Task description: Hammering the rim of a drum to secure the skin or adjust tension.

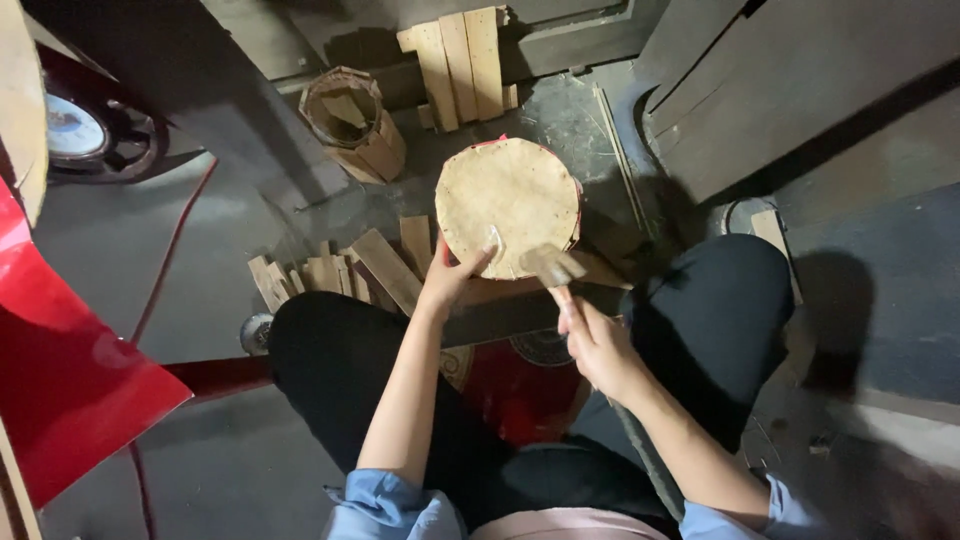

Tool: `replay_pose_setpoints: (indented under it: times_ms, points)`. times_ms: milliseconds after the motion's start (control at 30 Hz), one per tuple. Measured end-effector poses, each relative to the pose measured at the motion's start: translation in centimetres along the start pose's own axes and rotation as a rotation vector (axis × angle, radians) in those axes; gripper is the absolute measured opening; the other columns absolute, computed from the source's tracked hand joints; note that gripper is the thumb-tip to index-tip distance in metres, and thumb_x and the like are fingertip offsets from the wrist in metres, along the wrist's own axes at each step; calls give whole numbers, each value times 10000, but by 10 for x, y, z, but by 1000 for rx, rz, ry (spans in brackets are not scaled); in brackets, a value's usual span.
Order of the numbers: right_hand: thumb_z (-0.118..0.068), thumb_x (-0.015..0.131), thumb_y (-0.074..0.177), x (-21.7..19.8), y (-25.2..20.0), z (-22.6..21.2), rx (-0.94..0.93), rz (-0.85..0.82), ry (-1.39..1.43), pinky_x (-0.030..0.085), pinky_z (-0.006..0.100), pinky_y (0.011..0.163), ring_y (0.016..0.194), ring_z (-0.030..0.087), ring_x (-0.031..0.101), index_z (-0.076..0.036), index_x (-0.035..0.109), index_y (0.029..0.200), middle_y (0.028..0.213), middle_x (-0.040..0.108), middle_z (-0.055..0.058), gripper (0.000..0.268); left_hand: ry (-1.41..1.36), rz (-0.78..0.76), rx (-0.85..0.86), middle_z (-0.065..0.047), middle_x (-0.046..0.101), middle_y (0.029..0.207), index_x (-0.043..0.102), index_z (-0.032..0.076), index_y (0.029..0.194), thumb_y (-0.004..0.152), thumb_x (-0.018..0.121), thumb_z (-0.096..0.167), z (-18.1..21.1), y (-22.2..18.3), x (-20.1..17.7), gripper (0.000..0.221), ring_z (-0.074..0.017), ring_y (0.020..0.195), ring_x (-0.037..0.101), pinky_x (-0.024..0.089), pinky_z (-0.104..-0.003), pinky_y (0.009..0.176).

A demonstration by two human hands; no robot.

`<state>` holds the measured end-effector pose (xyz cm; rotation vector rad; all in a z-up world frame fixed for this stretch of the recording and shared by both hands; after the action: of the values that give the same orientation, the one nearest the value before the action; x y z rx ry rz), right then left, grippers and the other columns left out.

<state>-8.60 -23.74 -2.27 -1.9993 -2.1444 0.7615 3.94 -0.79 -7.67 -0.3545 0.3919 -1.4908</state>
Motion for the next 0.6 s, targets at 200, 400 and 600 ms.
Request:
replay_pose_setpoints:
  times_ms: [200, 400, 600]
  points:
    - [-365, 455, 1095, 5, -17, -35, 24, 61, 11, 388, 236, 288, 310, 131, 450, -92, 625, 873, 444, 450, 27, 391, 5, 4, -17, -337, 570, 1376, 346, 323, 1592, 700, 955, 441, -2, 4, -2, 1087, -436, 1218, 629, 554, -508, 969]
    - [-379, 426, 1099, 6, -3, -3, -4, 50, -69, 396, 248, 295, 311, 144, 463, -95, 615, 835, 424, 478, 34, 432, -7, -4, -9, -328, 540, 1424, 342, 291, 1600, 704, 950, 442, 1, 2, 2, 1093, -453, 1242, 608, 531, -523, 989]
    - [-373, 442, 1094, 4, -17, -25, 8, 73, -51, 419, 257, 285, 302, 149, 482, -91, 620, 831, 421, 476, 45, 425, -21, 12, -23, -291, 541, 1447, 349, 308, 1591, 696, 961, 403, -8, 6, 0, 1089, -418, 1207, 640, 563, -498, 950]
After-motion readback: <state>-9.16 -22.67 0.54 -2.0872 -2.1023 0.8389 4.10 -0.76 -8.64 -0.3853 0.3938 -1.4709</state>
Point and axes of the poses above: each hand's wrist, its own y-axis towards the middle knuckle, its own x-axis out of the palm, z = x × y, the point moved 1 cm from there along y, towards the middle knuckle
